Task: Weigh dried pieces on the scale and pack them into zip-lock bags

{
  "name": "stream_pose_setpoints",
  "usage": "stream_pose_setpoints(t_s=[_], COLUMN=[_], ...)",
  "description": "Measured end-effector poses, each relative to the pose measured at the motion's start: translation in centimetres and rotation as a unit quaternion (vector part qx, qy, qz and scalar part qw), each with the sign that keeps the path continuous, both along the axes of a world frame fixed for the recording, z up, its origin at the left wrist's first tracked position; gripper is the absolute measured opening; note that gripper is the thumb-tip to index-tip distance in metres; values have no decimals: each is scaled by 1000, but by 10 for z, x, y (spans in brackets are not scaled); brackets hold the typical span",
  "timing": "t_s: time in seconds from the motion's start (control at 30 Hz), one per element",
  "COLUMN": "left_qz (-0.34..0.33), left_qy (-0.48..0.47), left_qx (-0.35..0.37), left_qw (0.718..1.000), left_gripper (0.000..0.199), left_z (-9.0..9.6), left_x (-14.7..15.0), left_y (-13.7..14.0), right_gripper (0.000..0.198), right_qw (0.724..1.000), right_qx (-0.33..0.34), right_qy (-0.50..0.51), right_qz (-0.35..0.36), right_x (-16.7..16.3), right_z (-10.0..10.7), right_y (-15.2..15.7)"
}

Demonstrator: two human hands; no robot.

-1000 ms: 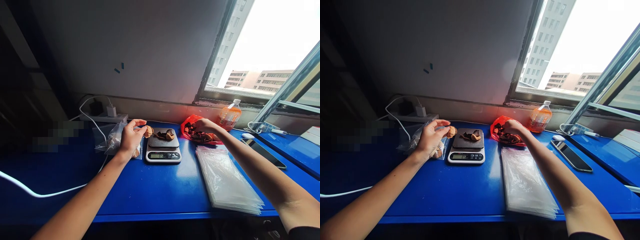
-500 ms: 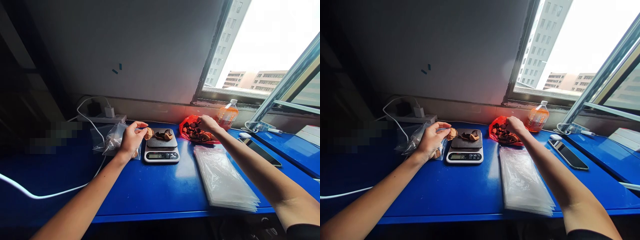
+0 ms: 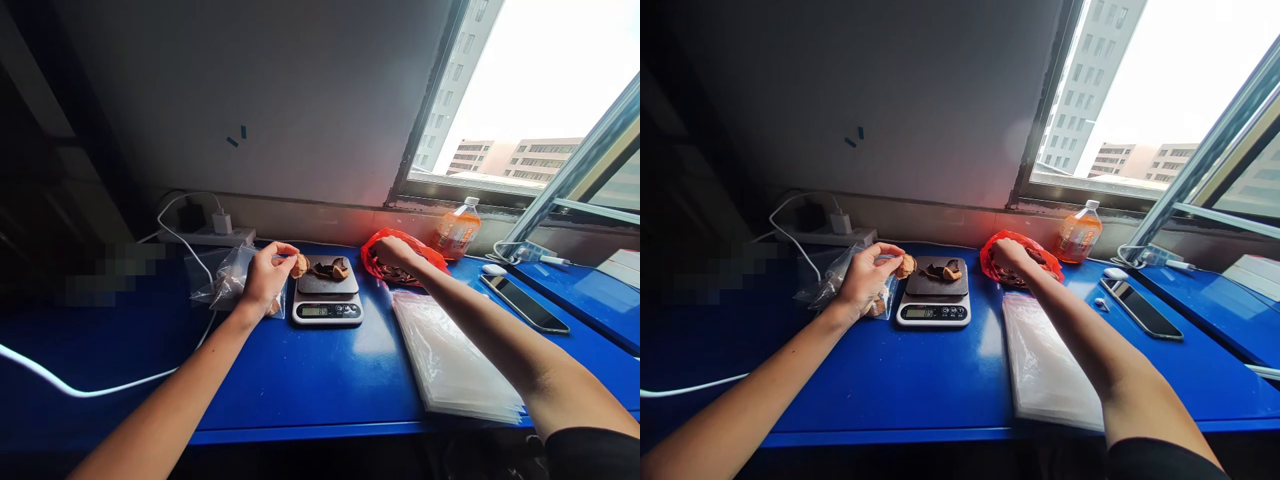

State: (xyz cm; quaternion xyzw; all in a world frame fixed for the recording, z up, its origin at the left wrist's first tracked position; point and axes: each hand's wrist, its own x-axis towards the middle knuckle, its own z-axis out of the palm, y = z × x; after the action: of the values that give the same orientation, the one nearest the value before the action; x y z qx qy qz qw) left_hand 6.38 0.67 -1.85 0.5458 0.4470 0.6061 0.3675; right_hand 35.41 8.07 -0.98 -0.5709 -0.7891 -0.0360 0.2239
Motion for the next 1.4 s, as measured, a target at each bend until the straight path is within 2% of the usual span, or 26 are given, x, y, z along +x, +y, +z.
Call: stream_pose_setpoints(t_s=[0.1,0.17,0.23,0.33,0.43,0.57,0.73,0.8,0.87,0.93,1.0,1.1,1.17,1.23,1.3,1.4], left_qz=[-13,-13,-6,-7,-8,-4,-5,-13,-22,-49,-93,-132,-141,-152,-156,-128], left_qy=[-9,-7,-1,-11,-14,-9,-20,-30,-35,-30,-23,-21,-25,-26,-22,1], left_qx=[11,12,8,-4,-6,0,19,19,12,4,5,33,56,69,76,83], left_qw=[1000,1000,1000,1000,1000,1000,1000,999,999,998,995,990,988,986,984,988], left_gripper=[11,10,10,11,11,13,15,16,17,21,25,27,25,25,24,24], left_z=[-2,-2,-1,0,0,-3,-6,-5,-3,0,3,4,3,2,1,-1], left_x=[-1,-1,-1,1,1,-2,-9,-10,-8,-4,2,9,11,12,11,10], left_y=[2,1,0,-2,-2,0,7,6,3,-3,-10,-15,-16,-16,-16,-14], right_gripper=[15,17,20,24,25,25,25,25,25,23,26,35,39,39,32,18], right_qw=[994,992,995,990,979,962,941,949,967,984,985,947,912,884,873,895], right_qx=[-21,4,58,123,123,85,107,121,127,93,5,-144,-202,-232,-246,-231], right_qy=[-30,-46,-55,-33,-47,-118,-195,-184,-117,-9,104,238,306,351,358,316], right_qz=[-103,-115,-64,63,154,230,253,227,187,152,140,162,183,203,222,212], right_x=[6,5,-4,-32,-68,-100,-100,-96,-95,-97,-101,-108,-111,-114,-115,-112], right_z=[12,20,25,27,21,4,-6,1,12,24,34,39,39,39,42,50], right_y=[-6,-19,-38,-72,-92,-88,-77,-82,-89,-95,-99,-99,-99,-100,-105,-111])
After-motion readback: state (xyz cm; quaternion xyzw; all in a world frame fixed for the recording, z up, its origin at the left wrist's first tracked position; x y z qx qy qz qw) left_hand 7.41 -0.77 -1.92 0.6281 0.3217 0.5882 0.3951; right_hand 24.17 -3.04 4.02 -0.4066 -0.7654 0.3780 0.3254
